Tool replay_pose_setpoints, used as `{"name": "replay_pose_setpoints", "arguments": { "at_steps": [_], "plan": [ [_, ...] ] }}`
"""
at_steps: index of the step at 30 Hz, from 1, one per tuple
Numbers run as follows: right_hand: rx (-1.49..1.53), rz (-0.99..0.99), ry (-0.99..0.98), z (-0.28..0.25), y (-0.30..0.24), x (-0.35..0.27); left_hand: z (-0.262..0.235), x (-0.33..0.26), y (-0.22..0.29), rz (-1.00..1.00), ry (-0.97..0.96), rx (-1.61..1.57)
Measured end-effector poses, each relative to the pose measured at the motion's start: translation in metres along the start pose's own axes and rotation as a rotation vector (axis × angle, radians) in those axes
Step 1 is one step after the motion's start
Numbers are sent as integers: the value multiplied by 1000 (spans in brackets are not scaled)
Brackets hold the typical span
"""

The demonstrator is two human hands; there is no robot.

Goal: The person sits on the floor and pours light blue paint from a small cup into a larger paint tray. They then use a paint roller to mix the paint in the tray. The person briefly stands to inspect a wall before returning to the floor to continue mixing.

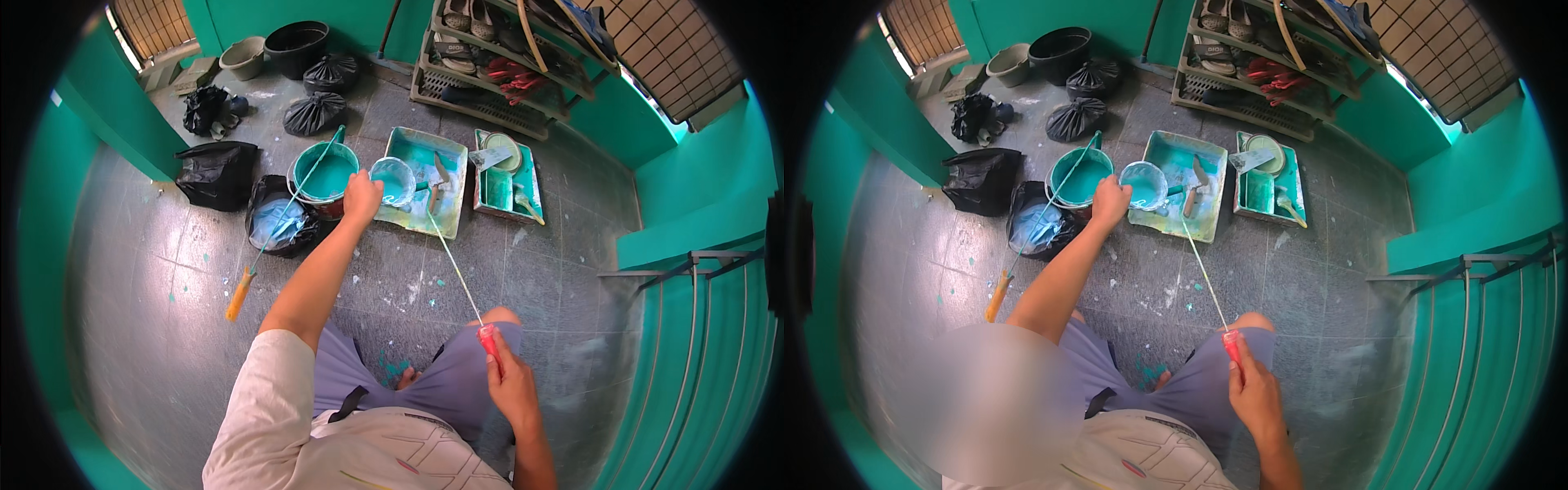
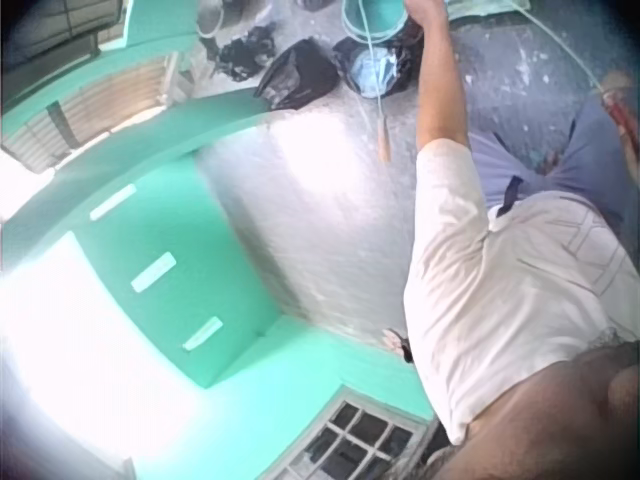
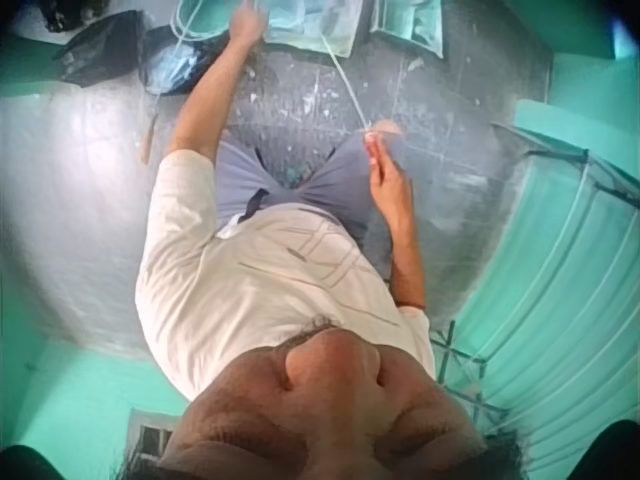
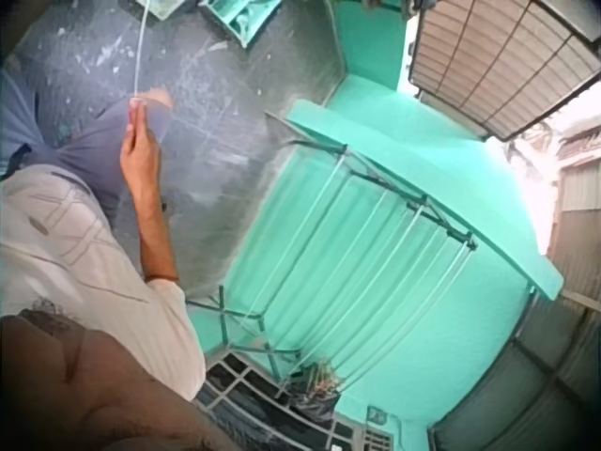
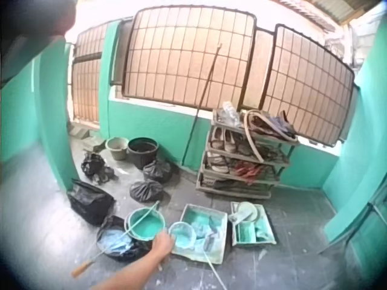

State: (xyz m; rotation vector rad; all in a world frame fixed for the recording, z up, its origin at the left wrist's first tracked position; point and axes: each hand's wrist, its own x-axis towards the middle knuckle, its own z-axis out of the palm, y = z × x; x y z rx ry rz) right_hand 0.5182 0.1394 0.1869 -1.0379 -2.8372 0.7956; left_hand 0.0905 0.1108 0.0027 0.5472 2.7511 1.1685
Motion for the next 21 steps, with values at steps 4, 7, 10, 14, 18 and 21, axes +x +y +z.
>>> {"name": "replay_pose_setpoints", "arguments": {
  "at_steps": [4, 7, 10, 14, 18, 21],
  "plan": [
    [23, 74, -48, -5, -6, 1, 0, 27, 23, 20, 11, 80],
    [45, 122, -70, -10, -11, 0, 8, 44, 28, 69, 25, 136],
    [46, 122, -52, -11, -13, 1, 15, 55, 36, 81, 20, 189],
    [13, 18, 17, -7, -8, 3, 21, 64, 45, 82, 14, 184],
    [-17, 53, -17, -8, -13, 6, 23, 66, 55, 100, -13, 221],
    [13, 69, -25, -6, -16, 8, 28, 69, 56, 128, -4, 254]
  ]
}}
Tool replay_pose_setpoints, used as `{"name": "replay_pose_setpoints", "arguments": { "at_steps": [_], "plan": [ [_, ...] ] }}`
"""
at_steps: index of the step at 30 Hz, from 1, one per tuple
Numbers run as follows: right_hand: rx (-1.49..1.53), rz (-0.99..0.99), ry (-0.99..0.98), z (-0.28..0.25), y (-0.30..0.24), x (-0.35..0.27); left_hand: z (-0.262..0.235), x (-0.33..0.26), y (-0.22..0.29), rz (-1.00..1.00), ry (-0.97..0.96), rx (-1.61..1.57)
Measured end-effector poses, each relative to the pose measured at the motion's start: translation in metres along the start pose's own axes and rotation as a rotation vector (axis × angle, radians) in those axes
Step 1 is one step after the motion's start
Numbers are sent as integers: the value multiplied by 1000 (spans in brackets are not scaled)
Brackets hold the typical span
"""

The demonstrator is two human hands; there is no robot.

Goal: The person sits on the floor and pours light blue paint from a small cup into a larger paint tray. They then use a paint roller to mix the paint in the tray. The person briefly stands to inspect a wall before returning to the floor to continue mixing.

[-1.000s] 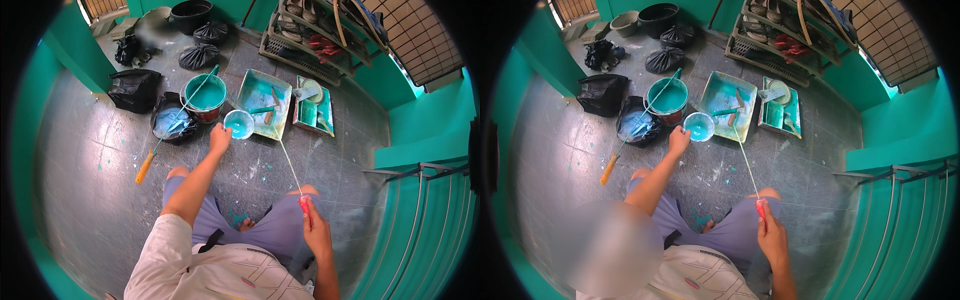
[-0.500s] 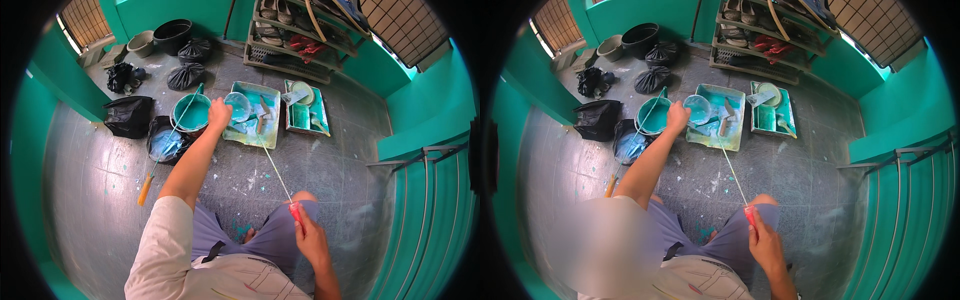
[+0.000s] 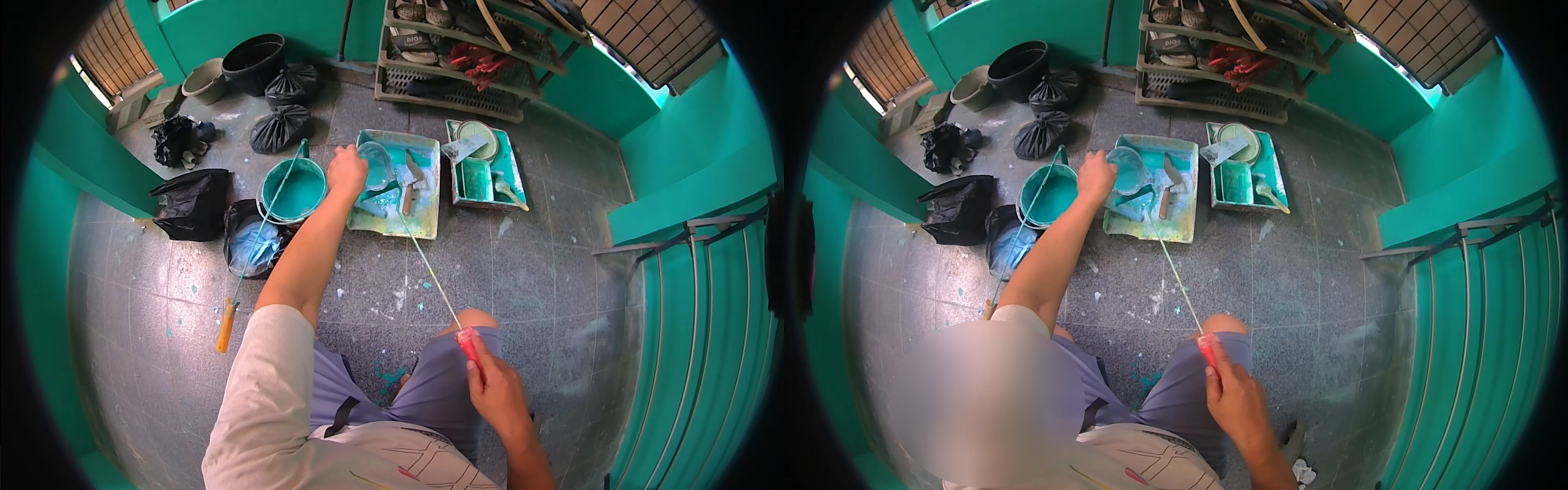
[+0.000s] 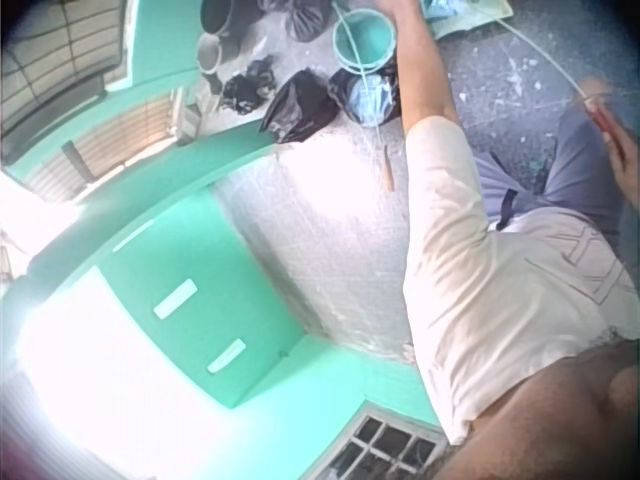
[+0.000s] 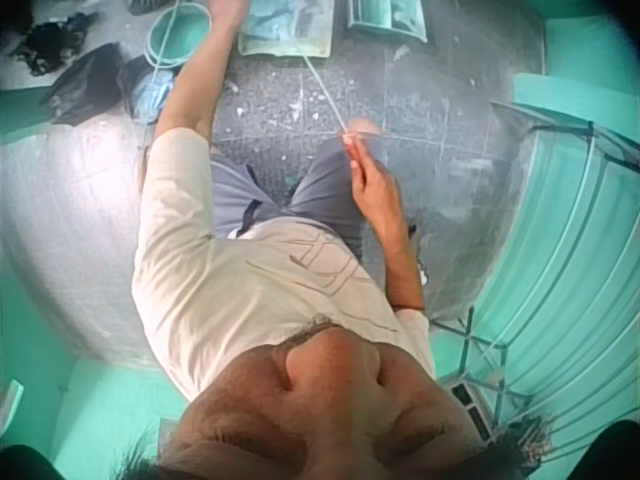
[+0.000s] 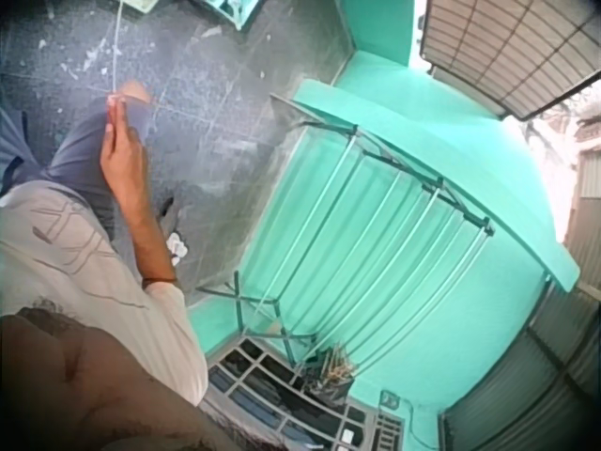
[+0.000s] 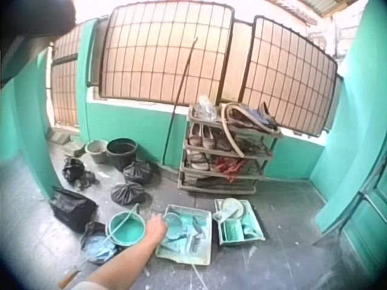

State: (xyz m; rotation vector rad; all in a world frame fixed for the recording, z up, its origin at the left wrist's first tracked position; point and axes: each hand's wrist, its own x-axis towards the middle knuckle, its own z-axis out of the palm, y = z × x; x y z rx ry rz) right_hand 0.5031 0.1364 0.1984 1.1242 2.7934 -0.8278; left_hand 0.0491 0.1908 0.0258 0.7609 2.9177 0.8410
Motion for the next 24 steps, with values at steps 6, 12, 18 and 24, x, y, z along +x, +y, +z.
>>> {"name": "replay_pose_setpoints", "arguments": {
  "at_steps": [6, 12, 18, 24],
  "plan": [
    [17, 59, -37, 0, -11, 3, 12, 4, -2, 35, 38, 80],
    [31, 76, -54, 1, -12, 3, 15, 6, 3, 28, 34, 109],
    [64, 82, -21, -4, -13, -3, 22, 12, -3, -7, 23, 116],
    [26, 90, 11, -4, -13, -4, 24, 10, -3, 1, 22, 135]
  ]
}}
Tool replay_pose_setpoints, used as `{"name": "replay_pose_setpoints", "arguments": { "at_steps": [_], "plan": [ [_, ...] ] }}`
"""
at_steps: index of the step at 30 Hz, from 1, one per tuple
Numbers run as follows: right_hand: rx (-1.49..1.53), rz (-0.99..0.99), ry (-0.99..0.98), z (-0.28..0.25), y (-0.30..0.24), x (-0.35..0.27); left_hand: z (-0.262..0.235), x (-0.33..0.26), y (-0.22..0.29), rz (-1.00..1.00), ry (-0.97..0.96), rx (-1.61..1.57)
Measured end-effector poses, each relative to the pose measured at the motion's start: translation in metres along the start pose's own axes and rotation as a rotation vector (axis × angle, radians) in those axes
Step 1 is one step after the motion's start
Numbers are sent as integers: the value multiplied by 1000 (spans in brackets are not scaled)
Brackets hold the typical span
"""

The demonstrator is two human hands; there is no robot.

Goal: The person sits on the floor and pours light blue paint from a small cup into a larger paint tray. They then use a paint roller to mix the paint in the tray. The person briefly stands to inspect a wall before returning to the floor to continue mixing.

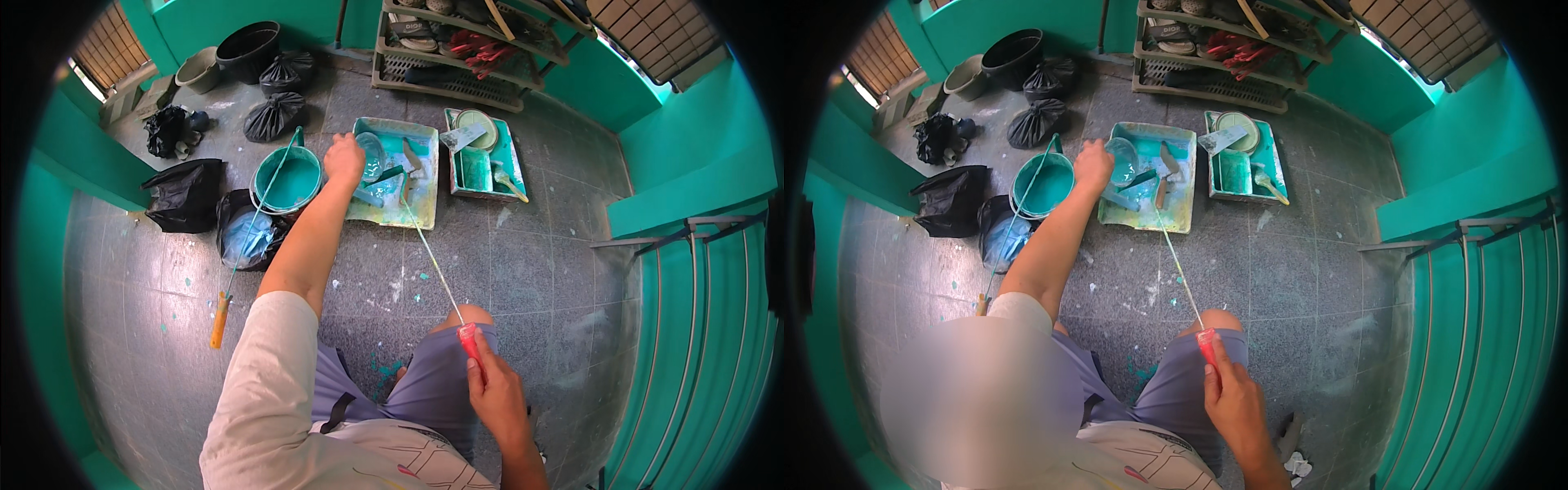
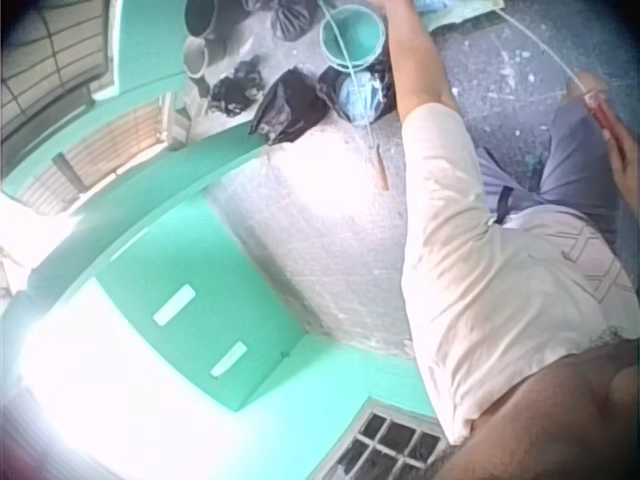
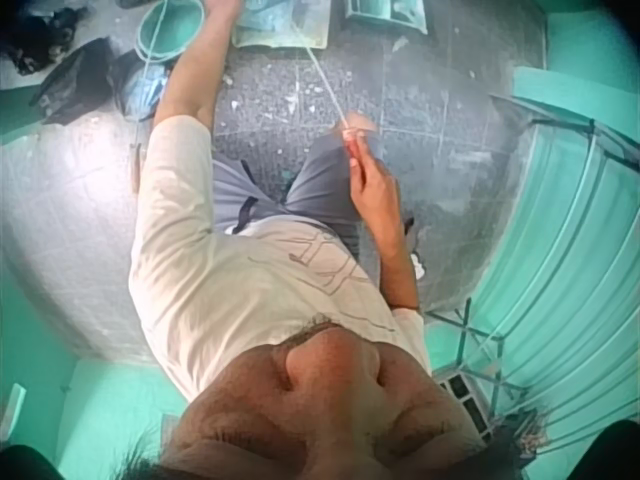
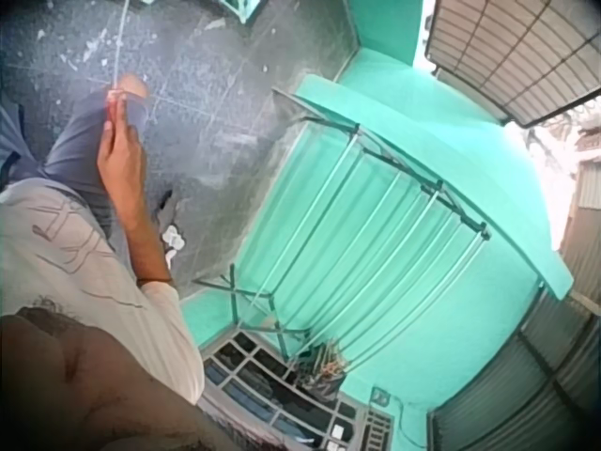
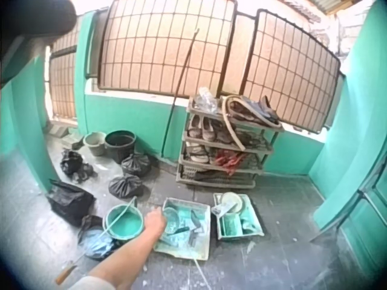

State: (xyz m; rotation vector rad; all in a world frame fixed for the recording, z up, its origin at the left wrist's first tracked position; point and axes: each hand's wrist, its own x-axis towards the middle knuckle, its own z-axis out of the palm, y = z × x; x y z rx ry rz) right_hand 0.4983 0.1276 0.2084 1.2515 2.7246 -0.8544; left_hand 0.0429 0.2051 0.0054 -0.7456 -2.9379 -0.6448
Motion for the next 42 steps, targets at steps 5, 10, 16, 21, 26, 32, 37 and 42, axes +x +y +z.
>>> {"name": "replay_pose_setpoints", "arguments": {
  "at_steps": [5, 10, 16, 21, 26, 32, 37, 42],
  "plan": [
    [-22, -67, 47, 4, 7, 3, -2, 0, -3, -5, -3, -1],
    [25, -72, 54, 7, 7, 10, -4, -5, -8, -41, -25, -17],
    [59, 19, -13, 8, -2, 29, -14, -18, -27, -90, -11, -175],
    [47, -10, -65, 32, -8, 63, -19, -59, -59, -34, 16, -360],
    [-161, -23, -176, 55, -12, 84, -24, -147, -105, -125, 111, -532],
    [-281, -178, -81, 82, -6, 131, -4, -243, -143, -241, 23, -520],
    [-367, -63, -270, 74, -28, 86, 15, -292, -176, -341, 1, -500],
    [-349, -109, -167, 91, -17, 120, 16, -307, -170, -360, -59, -525]
  ]
}}
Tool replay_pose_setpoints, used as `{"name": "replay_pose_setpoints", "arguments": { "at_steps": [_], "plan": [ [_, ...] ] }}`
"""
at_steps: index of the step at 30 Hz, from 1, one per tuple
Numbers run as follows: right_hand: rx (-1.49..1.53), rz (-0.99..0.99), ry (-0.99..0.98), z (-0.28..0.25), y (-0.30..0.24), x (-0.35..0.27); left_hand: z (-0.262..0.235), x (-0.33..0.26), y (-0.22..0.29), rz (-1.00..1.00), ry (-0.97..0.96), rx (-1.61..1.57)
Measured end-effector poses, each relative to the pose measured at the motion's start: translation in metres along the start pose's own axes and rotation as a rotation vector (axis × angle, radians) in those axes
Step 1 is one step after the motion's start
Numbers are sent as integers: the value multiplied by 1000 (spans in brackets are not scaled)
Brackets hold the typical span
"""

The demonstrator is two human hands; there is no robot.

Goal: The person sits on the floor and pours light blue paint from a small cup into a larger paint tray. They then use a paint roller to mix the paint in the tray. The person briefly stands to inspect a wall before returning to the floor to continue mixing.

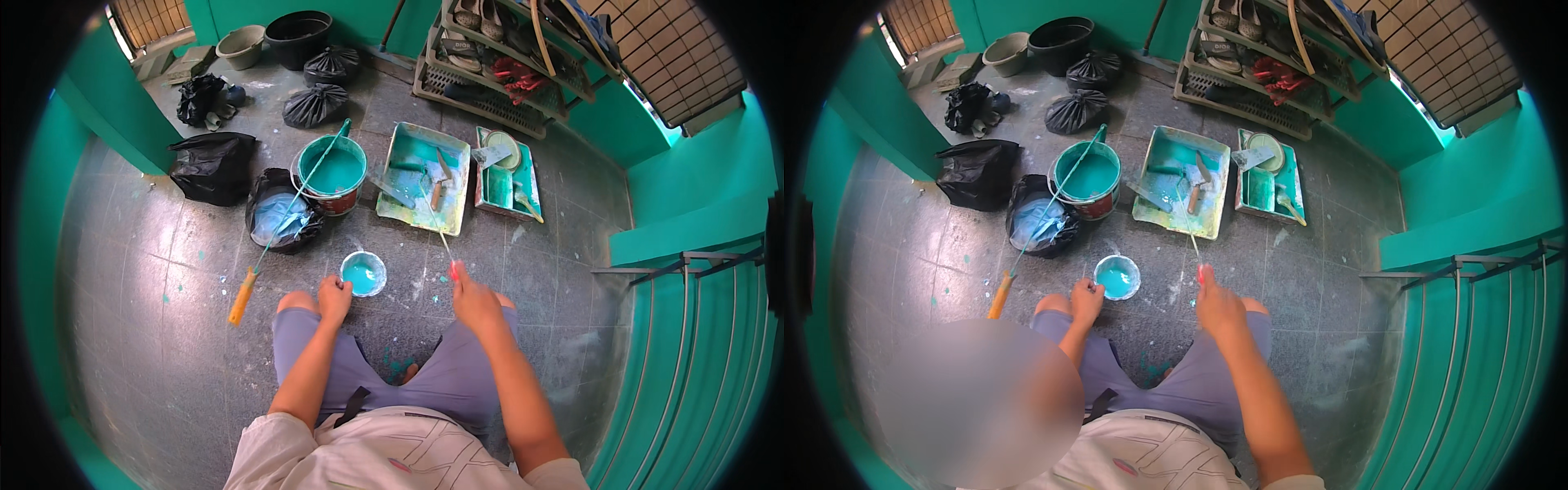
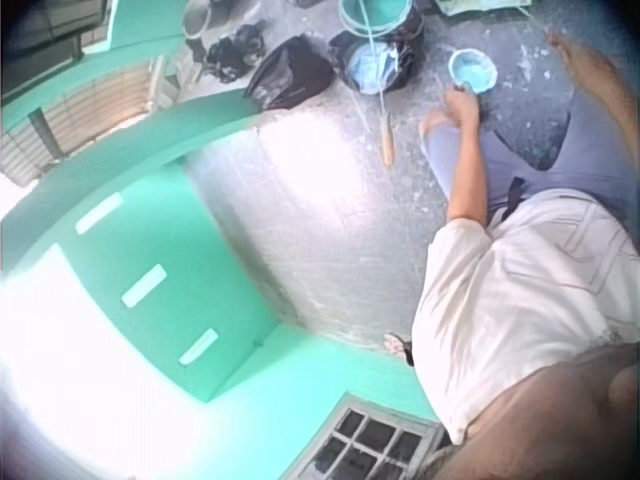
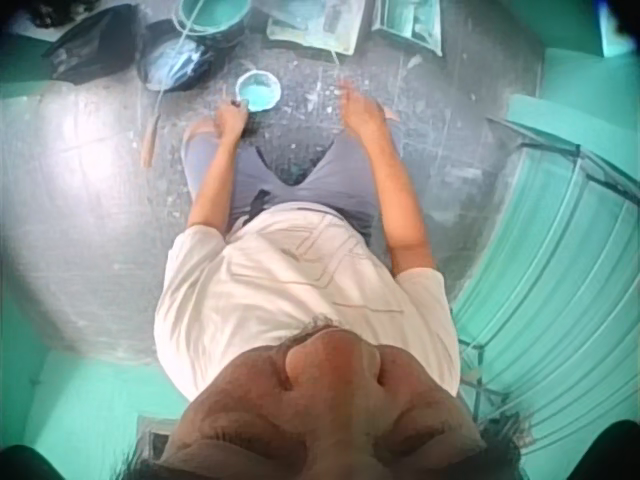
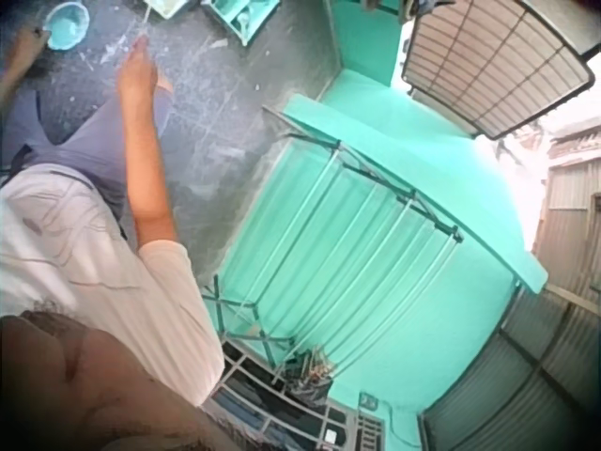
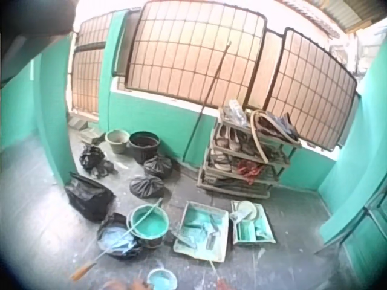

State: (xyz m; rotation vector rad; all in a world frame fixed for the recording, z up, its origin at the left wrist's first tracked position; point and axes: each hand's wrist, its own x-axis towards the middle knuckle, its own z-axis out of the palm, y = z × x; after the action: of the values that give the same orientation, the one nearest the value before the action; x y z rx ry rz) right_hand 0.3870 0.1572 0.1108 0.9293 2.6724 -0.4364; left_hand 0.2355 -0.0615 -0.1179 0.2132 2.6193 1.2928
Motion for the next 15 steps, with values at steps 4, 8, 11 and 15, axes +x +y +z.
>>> {"name": "replay_pose_setpoints", "arguments": {
  "at_steps": [4, 8, 11, 15],
  "plan": [
    [45, 35, -43, -4, -12, -11, -4, 0, -12, -22, -36, 25],
    [79, 56, -120, 14, -4, -40, 2, 3, -32, -66, -49, -33],
    [-1, 66, -4, 20, -10, 8, 7, 7, -23, -25, -51, -43],
    [58, 14, 107, -10, -12, 13, 0, 5, -16, -76, -110, -58]
  ]
}}
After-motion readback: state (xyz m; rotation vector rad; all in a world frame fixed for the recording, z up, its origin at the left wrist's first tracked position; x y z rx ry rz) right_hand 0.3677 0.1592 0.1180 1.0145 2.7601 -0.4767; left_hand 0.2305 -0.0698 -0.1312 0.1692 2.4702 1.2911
